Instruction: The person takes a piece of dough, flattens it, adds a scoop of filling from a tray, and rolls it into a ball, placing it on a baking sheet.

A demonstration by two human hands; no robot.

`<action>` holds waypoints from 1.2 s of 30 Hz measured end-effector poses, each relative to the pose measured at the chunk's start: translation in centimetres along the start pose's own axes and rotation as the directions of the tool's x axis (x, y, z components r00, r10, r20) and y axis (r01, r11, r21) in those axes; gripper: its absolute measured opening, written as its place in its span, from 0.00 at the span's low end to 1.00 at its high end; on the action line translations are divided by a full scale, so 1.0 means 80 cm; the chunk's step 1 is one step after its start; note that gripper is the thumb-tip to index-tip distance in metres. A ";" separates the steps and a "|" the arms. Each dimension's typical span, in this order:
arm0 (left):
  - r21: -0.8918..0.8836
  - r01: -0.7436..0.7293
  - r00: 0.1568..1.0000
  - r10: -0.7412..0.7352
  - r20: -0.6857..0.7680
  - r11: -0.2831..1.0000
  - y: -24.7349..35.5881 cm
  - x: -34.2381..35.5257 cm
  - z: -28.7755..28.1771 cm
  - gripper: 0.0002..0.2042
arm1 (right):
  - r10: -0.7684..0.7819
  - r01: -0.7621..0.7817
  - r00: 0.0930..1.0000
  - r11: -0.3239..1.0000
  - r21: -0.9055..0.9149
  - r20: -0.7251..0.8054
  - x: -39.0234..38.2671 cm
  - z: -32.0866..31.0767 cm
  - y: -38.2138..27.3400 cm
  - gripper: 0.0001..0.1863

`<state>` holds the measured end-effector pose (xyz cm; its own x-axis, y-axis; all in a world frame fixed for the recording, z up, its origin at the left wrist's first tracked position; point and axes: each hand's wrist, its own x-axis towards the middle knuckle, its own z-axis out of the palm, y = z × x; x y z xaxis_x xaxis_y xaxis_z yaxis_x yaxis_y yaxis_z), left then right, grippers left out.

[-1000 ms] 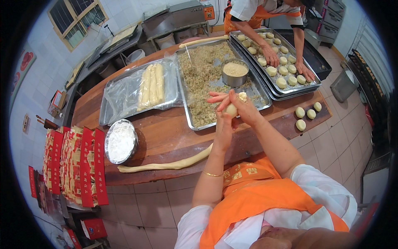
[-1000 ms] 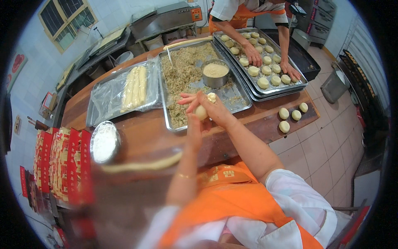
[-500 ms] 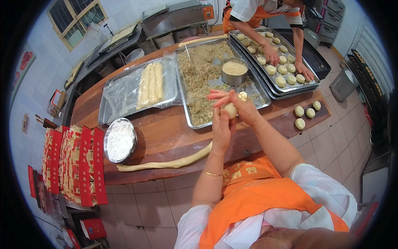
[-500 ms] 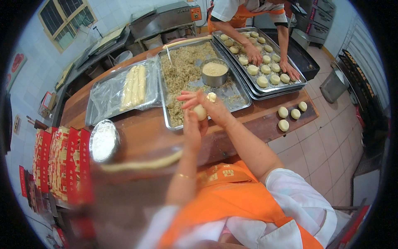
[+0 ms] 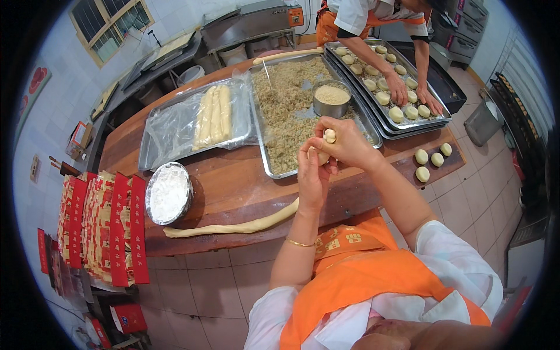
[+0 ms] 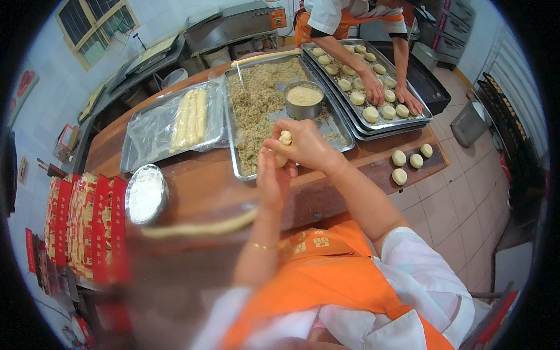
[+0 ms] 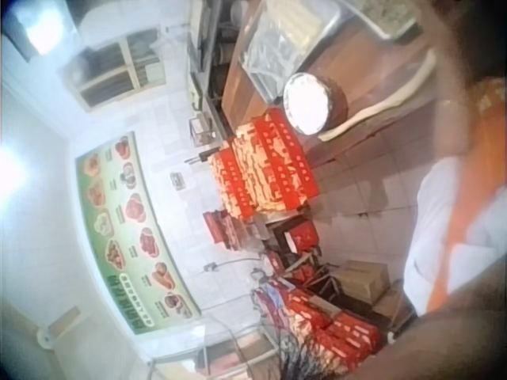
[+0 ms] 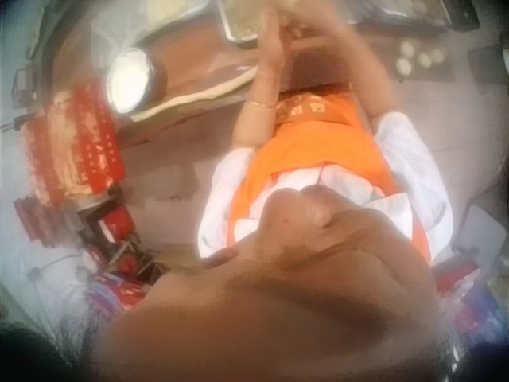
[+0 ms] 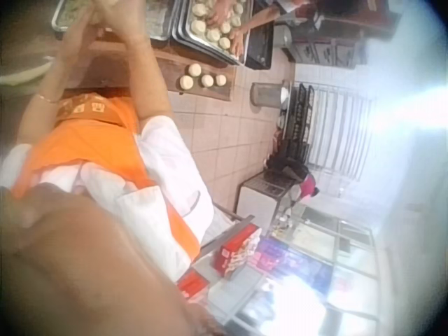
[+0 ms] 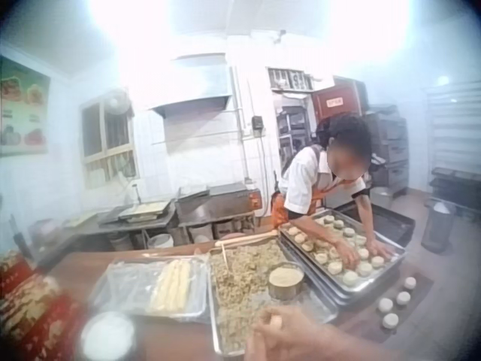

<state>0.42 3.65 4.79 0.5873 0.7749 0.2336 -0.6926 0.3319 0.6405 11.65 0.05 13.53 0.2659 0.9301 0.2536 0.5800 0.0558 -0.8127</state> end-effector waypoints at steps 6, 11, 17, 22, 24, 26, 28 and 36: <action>-0.233 0.045 0.997 -0.031 0.066 0.971 0.007 0.003 -0.025 0.19 | -0.145 0.154 0.977 0.987 -0.047 0.157 0.008 -0.031 0.002 0.11; -0.181 0.053 0.999 -0.053 0.005 0.982 0.019 -0.001 -0.014 0.17 | -0.196 0.215 0.968 0.970 -0.114 0.155 0.010 -0.033 0.003 0.08; -0.114 -0.012 0.993 -0.002 -0.122 0.993 0.008 0.002 -0.012 0.21 | -0.222 0.244 0.957 0.964 -0.107 0.186 0.004 -0.027 -0.015 0.06; 0.054 0.187 0.971 -0.177 -0.159 0.981 0.006 0.004 -0.026 0.26 | -0.405 0.438 0.892 0.885 -0.156 0.202 0.001 -0.021 0.004 0.06; 0.131 0.252 0.963 -0.236 -0.127 0.959 0.008 0.003 -0.034 0.27 | -0.361 0.412 0.894 0.895 -0.169 0.266 -0.005 -0.026 -0.002 0.06; 0.052 0.308 0.946 -0.311 0.087 0.950 0.006 0.009 -0.061 0.29 | -0.337 0.408 0.885 0.894 -0.185 0.321 -0.011 -0.029 -0.007 0.05; -0.015 0.337 0.924 -0.327 0.199 0.941 0.001 0.006 -0.063 0.26 | -0.326 0.417 0.873 0.884 -0.209 0.362 -0.016 -0.033 -0.005 0.05; 0.329 0.441 0.849 -0.507 0.151 0.835 0.015 -0.031 -0.027 0.23 | -0.354 0.543 0.803 0.766 -0.344 0.480 -0.058 -0.059 0.008 0.08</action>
<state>-2.79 3.28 3.42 0.9128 0.4080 -0.0162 -0.1816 0.4414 0.8787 14.44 -5.94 14.29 -0.3609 0.9014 0.2393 0.8534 0.4227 -0.3050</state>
